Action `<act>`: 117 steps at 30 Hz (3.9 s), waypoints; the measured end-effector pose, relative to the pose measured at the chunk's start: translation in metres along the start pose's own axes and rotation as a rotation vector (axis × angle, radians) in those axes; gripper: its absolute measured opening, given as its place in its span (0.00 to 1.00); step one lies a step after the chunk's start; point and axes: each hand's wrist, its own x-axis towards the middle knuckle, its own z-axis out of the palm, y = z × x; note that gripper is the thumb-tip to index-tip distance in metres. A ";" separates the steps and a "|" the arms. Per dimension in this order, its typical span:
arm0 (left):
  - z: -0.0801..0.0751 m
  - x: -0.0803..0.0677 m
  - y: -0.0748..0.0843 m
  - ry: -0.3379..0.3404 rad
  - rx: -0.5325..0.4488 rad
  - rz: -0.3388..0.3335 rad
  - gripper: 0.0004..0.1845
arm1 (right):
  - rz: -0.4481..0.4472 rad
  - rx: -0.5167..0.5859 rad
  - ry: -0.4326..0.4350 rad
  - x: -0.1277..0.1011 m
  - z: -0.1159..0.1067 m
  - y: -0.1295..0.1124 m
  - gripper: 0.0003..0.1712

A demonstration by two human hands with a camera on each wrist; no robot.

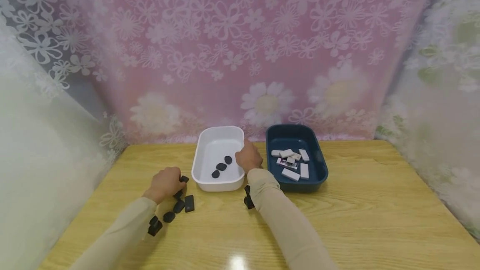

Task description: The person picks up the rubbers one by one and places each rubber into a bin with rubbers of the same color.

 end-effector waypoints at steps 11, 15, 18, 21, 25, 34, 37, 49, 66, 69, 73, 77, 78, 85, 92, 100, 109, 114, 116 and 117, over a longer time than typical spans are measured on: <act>-0.026 0.013 -0.005 0.197 -0.097 -0.011 0.22 | 0.013 -0.001 -0.015 0.001 0.006 0.004 0.36; -0.043 0.021 0.006 0.238 -0.131 0.025 0.14 | 0.007 0.004 -0.015 0.000 0.009 0.004 0.37; -0.048 0.027 0.019 0.252 -0.127 0.060 0.13 | 0.006 0.002 -0.006 0.000 0.010 0.004 0.36; -0.046 0.034 0.034 0.262 -0.113 0.106 0.13 | 0.006 -0.002 -0.007 -0.001 0.009 0.003 0.36; -0.037 0.042 0.053 0.240 -0.087 0.152 0.12 | 0.010 0.000 -0.011 -0.003 0.008 0.003 0.36; -0.023 0.055 0.086 0.151 0.016 0.192 0.13 | 0.010 -0.010 0.006 0.001 0.007 0.005 0.35; -0.018 0.062 0.092 0.129 0.053 0.202 0.10 | 0.014 -0.014 0.017 0.004 0.003 0.004 0.35; -0.002 0.071 0.093 0.046 0.178 0.206 0.03 | 0.004 -0.004 0.023 0.001 -0.003 0.002 0.36; -0.010 0.057 0.076 0.159 -0.046 0.357 0.05 | 0.037 -0.028 -0.002 0.004 -0.001 0.002 0.37; -0.014 0.050 0.062 0.279 -0.126 0.366 0.06 | 0.038 -0.032 -0.001 0.005 -0.001 0.003 0.37; -0.017 0.038 0.039 0.343 -0.175 0.319 0.09 | 0.035 -0.025 -0.005 0.005 0.000 0.003 0.36; -0.016 0.024 0.015 0.295 -0.205 0.273 0.11 | 0.031 -0.020 -0.015 0.007 0.000 0.004 0.36; -0.016 0.019 0.009 0.275 -0.209 0.269 0.11 | 0.029 -0.017 -0.018 0.007 0.000 0.004 0.37; -0.008 -0.017 -0.017 0.145 -0.177 0.256 0.13 | 0.019 -0.003 -0.014 0.006 -0.001 0.004 0.36; 0.006 -0.053 -0.018 0.052 -0.123 0.236 0.21 | 0.005 -0.008 -0.001 0.004 -0.001 0.003 0.35; 0.020 -0.069 -0.017 0.026 -0.135 0.244 0.24 | 0.010 -0.010 -0.005 0.004 -0.001 0.004 0.35; 0.027 -0.069 -0.018 0.053 -0.188 0.227 0.18 | 0.010 -0.007 -0.001 0.005 0.000 0.005 0.35; 0.029 -0.072 -0.018 0.085 -0.196 0.225 0.16 | 0.003 -0.010 0.002 0.005 0.000 0.004 0.34; 0.029 -0.073 -0.018 0.095 -0.191 0.223 0.16 | 0.004 -0.009 0.004 0.006 0.000 0.004 0.34; 0.030 -0.073 -0.018 0.098 -0.187 0.222 0.16 | 0.006 -0.008 0.005 0.006 0.000 0.004 0.35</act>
